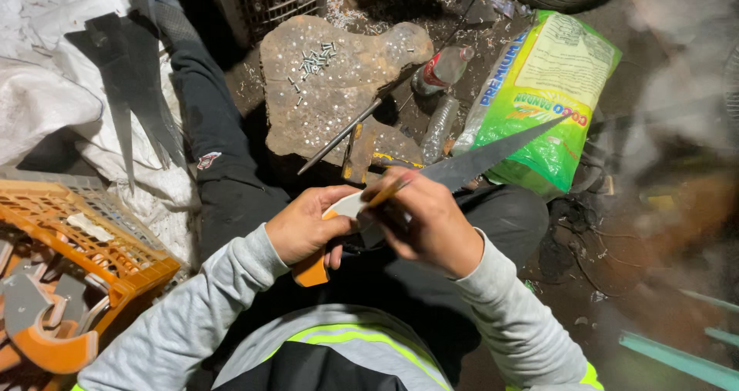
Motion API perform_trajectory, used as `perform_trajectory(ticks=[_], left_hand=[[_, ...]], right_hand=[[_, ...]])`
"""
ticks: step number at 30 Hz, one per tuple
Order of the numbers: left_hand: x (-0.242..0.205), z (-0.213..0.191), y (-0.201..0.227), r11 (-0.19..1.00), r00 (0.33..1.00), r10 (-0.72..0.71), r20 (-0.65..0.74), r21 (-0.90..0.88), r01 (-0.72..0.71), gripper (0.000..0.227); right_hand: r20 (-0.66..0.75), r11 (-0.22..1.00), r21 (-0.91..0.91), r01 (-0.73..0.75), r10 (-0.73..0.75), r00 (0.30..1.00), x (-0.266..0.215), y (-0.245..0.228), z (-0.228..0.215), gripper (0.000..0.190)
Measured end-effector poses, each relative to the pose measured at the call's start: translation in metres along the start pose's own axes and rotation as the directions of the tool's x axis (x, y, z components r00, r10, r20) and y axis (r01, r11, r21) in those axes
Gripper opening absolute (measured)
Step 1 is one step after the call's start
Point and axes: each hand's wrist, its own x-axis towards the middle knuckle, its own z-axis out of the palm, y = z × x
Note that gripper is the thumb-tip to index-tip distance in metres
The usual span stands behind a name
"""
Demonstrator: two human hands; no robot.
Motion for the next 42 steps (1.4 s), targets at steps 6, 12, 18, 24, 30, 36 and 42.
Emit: perform_trajectory(ticks=[6,12,18,24,30,36,42], left_hand=[[-0.004,-0.008,0.001,0.999,0.999,0.025,0.023,-0.029,-0.024,0.042],[-0.002,-0.001,0.006,1.0,1.0,-0.009,-0.005,0.017,0.009,0.045],[-0.011,-0.005,0.014,0.999,0.998,-0.038,0.042,-0.012,0.039,0.045],[-0.027,-0.021,0.027,0.995,0.993,-0.084,0.078,0.052,0.08,0.047],[-0.039,-0.054,0.009,0.996,0.992,0.086,-0.09,-0.006,-0.087,0.054],[-0.012,-0.015,-0.042,0.993,0.996,-0.072,-0.045,-0.096,0.068,0.049],[-0.001,0.013,-0.034,0.995,0.996,-0.087,-0.019,0.047,0.088,0.049]], right_hand=[[0.219,0.997,0.058,0.056,-0.067,0.973,0.001,0.0,-0.011,0.032],[0.147,0.985,-0.135,-0.106,0.126,0.981,0.004,-0.001,-0.007,0.026],[0.095,0.977,-0.199,0.078,-0.06,0.994,-0.002,0.006,-0.042,0.03],[0.014,0.849,-0.502,-0.166,0.199,0.98,-0.015,0.03,-0.029,0.016],[-0.181,0.84,-0.41,-0.356,0.308,0.934,-0.041,0.029,-0.014,0.011],[-0.202,0.905,-0.192,-0.38,0.342,0.918,-0.04,0.016,0.011,0.008],[-0.406,0.941,0.032,-0.338,0.321,0.856,-0.051,0.013,0.009,0.016]])
